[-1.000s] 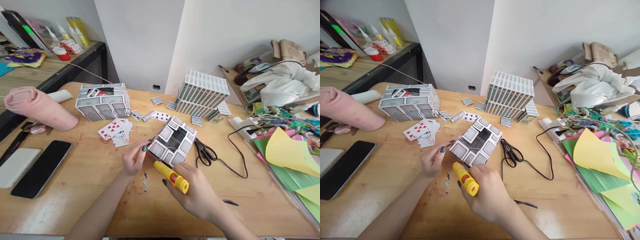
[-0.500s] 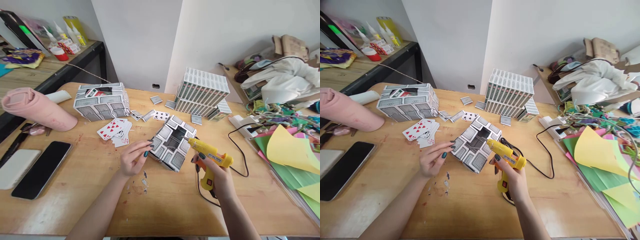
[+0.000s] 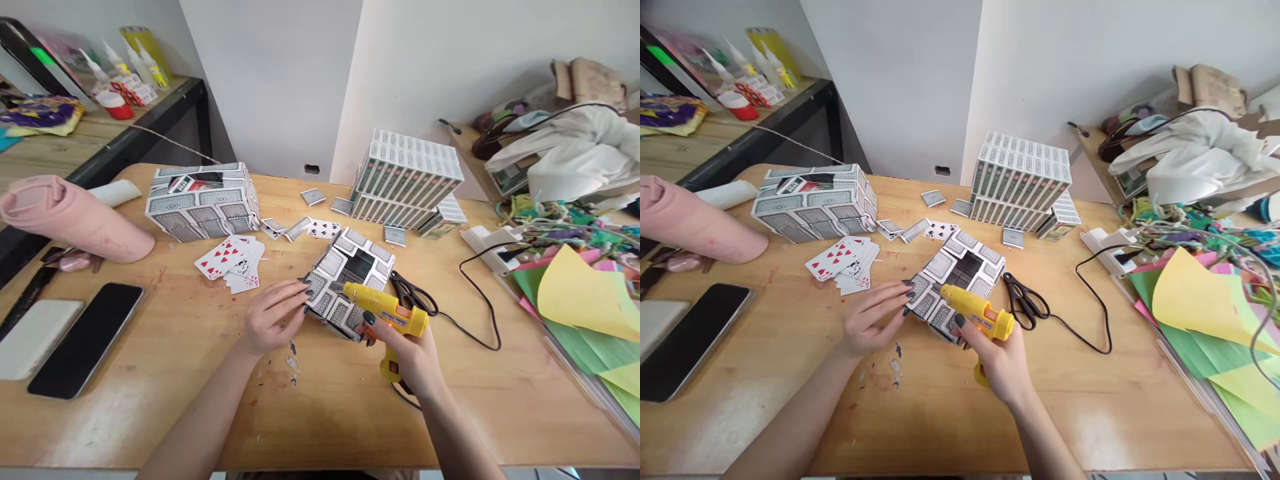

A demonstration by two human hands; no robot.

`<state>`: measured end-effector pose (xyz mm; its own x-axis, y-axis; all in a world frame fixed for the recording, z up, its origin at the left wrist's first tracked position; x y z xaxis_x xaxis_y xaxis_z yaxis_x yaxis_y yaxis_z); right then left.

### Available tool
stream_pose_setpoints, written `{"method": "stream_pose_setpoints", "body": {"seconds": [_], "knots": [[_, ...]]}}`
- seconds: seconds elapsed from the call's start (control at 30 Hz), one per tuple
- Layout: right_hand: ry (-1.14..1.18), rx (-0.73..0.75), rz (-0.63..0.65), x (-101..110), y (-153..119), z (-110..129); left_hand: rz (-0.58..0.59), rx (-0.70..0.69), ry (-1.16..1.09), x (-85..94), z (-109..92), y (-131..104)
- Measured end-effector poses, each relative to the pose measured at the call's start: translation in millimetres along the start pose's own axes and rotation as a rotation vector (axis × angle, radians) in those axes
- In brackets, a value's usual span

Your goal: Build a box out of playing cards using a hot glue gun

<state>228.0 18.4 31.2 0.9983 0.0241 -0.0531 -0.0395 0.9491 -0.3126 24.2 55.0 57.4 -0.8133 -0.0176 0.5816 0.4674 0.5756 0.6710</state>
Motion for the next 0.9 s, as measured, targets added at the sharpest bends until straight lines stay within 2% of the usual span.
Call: {"method": "stream_pose_setpoints", "body": {"seconds": [0.2, 0.43, 0.63, 0.9], "knots": [[-0.005, 0.003, -0.038, 8, -1, -9, 0.082, -0.025, -0.046, -5.2, -2, -2], [0.018, -0.032, 0.034, -3, -1, -11, 0.071, -0.084, 0.044, -7.3, -3, -1], [-0.065, -0.083, 0.023, -1, -7, -12, 0.084, -0.119, 0.146, -6.9, -7, 0], [-0.178, -0.135, 0.040, -13, -14, -1, 0.112, -0.136, 0.215, -7.9, -10, -1]]}}
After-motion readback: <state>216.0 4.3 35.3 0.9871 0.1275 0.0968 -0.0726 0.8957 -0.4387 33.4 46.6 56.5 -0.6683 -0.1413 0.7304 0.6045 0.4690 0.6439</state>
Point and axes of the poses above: each hand's wrist, its own y-axis towards the middle knuckle, its own x-axis out of the back of the hand, z = x × y, the point moved 9 cm from there along y, towards the middle knuckle, and after that the axes turned 12 degrees about z, right-handed, at the moved point
